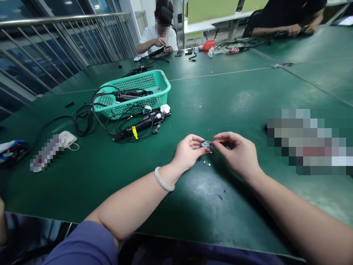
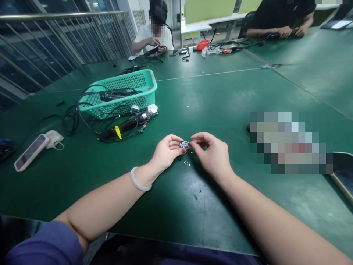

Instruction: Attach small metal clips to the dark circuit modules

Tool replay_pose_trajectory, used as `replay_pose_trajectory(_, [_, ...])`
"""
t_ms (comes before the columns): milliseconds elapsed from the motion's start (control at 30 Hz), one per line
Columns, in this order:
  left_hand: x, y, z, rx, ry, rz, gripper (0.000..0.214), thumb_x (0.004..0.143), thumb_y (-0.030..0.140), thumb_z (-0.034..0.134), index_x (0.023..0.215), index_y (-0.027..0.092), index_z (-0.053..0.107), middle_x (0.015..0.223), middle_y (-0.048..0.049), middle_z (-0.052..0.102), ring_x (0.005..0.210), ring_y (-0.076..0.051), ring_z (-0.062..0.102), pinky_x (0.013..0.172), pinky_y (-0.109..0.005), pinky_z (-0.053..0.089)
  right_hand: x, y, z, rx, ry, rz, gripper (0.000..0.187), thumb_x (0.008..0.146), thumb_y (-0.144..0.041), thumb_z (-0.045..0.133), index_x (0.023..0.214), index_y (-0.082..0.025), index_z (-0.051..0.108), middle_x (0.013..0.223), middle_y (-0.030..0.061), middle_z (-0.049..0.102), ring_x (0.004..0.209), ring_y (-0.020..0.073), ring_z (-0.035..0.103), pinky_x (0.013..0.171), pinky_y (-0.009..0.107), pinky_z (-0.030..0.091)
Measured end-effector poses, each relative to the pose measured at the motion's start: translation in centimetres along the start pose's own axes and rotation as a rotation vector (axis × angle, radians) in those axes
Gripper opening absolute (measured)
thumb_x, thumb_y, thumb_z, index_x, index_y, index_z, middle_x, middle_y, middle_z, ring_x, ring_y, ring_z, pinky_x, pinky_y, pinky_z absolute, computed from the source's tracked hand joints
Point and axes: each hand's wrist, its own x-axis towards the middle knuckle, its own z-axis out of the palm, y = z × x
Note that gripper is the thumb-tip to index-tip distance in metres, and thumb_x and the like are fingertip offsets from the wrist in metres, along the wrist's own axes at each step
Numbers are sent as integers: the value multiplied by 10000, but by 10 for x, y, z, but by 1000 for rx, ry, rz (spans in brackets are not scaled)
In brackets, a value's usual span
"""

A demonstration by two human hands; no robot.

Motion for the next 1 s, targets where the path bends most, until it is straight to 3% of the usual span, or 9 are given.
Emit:
replay_pose_trajectory(167, [-2,2,2,32,-3,5,438,476,180,838,789,143,534,736,-10,662,722,-123,646,799,-343,493,-3,-4,-2,-117,21,-73,146,774,-280,610,893,-225,674,805,29,723,751,188,675,728,327,522])
replay_pose_trajectory(500, [-3,-1,2,32,-11,24,472,440,231,856,758,149,518,715,5,651,710,-116,641,766,-310,493,-11,-12,0,-394,3,-364,181,853,-273,523,920,-258,691,846,25,717,765,174,652,669,308,498])
replay_pose_trajectory(1000, [-2,-2,2,-70,-4,4,415,487,165,833,754,145,516,680,24,650,684,-106,645,789,-317,493,-10,-9,-1,-493,-48,-439,277,851,-258,502,1044,-274,699,851,44,716,797,193,636,706,320,497])
